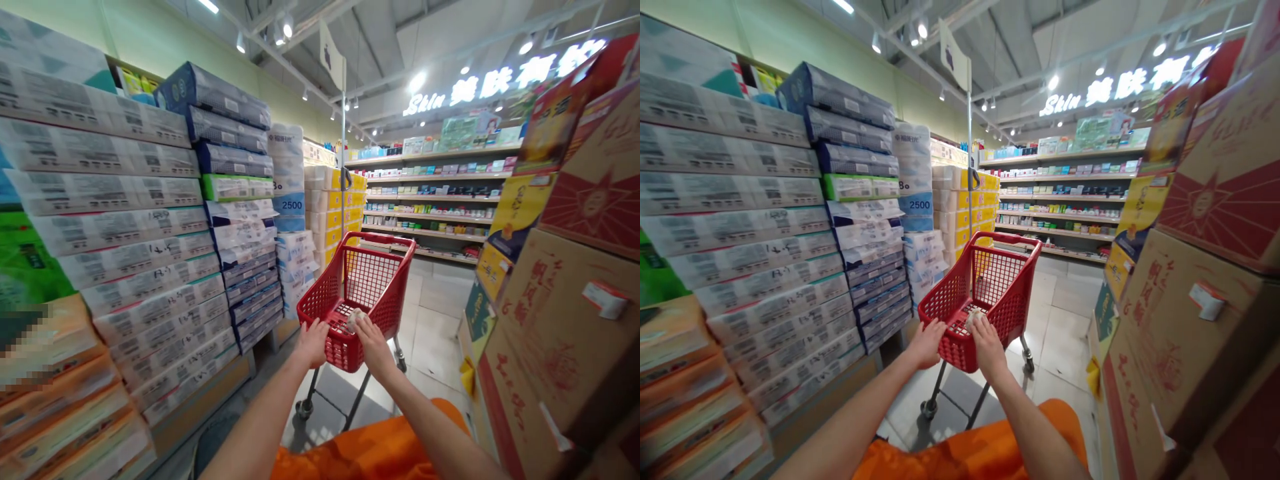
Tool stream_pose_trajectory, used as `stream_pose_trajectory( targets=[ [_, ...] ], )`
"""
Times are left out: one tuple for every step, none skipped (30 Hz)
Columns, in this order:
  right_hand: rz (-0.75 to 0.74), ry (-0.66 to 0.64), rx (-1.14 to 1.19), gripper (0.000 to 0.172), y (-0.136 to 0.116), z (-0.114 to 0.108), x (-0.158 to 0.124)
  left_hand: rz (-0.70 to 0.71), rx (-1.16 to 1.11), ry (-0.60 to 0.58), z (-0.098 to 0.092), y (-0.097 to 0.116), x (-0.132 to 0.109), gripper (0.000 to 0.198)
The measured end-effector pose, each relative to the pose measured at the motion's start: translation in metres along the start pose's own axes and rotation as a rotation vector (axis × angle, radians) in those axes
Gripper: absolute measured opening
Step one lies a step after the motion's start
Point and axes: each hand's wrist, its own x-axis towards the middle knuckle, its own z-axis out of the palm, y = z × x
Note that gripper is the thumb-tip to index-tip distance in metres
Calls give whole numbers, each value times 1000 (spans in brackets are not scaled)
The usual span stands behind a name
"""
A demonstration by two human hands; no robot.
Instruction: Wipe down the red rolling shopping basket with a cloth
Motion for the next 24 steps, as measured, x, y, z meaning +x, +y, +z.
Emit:
stream_pose_trajectory(
  targets=[
    [21, -14, -9, 52, 2, -1, 2, 4, 1, -11, 1, 3, 2, 76],
    [44, -25, -18, 51, 2, -2, 4, 8, 1, -20, 3, 7, 4, 78],
    [69, -31, -26, 51, 2, -2, 5, 13, 0, -30, 4, 11, 5, 79],
    [95, -33, -34, 50, 2, -3, 5, 22, -3, -40, 5, 15, 5, 80],
    [118, -30, -39, 50, 2, -3, 5, 32, -6, -47, 6, 17, 5, 81],
    [134, -26, -43, 49, 2, -4, 3, 38, -9, -53, 6, 19, 4, 81],
    [140, -21, -43, 50, 2, -5, 1, 36, -12, -55, 6, 19, 3, 80],
    [139, -21, -40, 50, 3, -6, -1, 30, -14, -54, 5, 17, 2, 79],
    [133, -25, -35, 50, 5, -7, -4, 21, -13, -51, 5, 15, 0, 79],
    [127, -33, -31, 49, 6, -9, -6, 13, -11, -47, 4, 13, -1, 78],
    [127, -45, -30, 48, 8, -10, -8, 6, -7, -44, 4, 11, -3, 78],
    [135, -60, -30, 47, 10, -12, -9, 3, -2, -40, 5, 10, -4, 79],
    [151, -77, -33, 46, 11, -14, -9, 3, 2, -35, 5, 9, -6, 79],
    [169, -93, -34, 46, 13, -15, -9, 3, 5, -30, 6, 9, -7, 79],
    [183, -107, -33, 45, 14, -17, -8, 4, 7, -25, 7, 10, -8, 78],
    [187, -118, -29, 46, 15, -20, -8, 7, 8, -20, 8, 10, -10, 77],
    [183, -125, -23, 46, 16, -22, -7, 11, 7, -17, 9, 10, -11, 75],
    [172, -128, -18, 47, 16, -24, -7, 13, 4, -16, 10, 10, -12, 74],
    [161, -128, -14, 47, 16, -26, -7, 12, 1, -16, 11, 8, -14, 74],
    [155, -131, -12, 48, 16, -27, -7, 5, -1, -18, 12, 7, -17, 75],
    [158, -135, -12, 48, 16, -28, -8, -8, -1, -19, 13, 5, -19, 77],
    [168, -142, -14, 48, 15, -28, -8, -31, 0, -17, 15, 3, -22, 80],
    [181, -149, -17, 48, 15, -28, -9, -60, 3, -9, 16, 1, -25, 81],
    [191, -156, -20, 48, 14, -27, -9, -88, 7, 2, 17, -1, -28, 82]
  ],
)
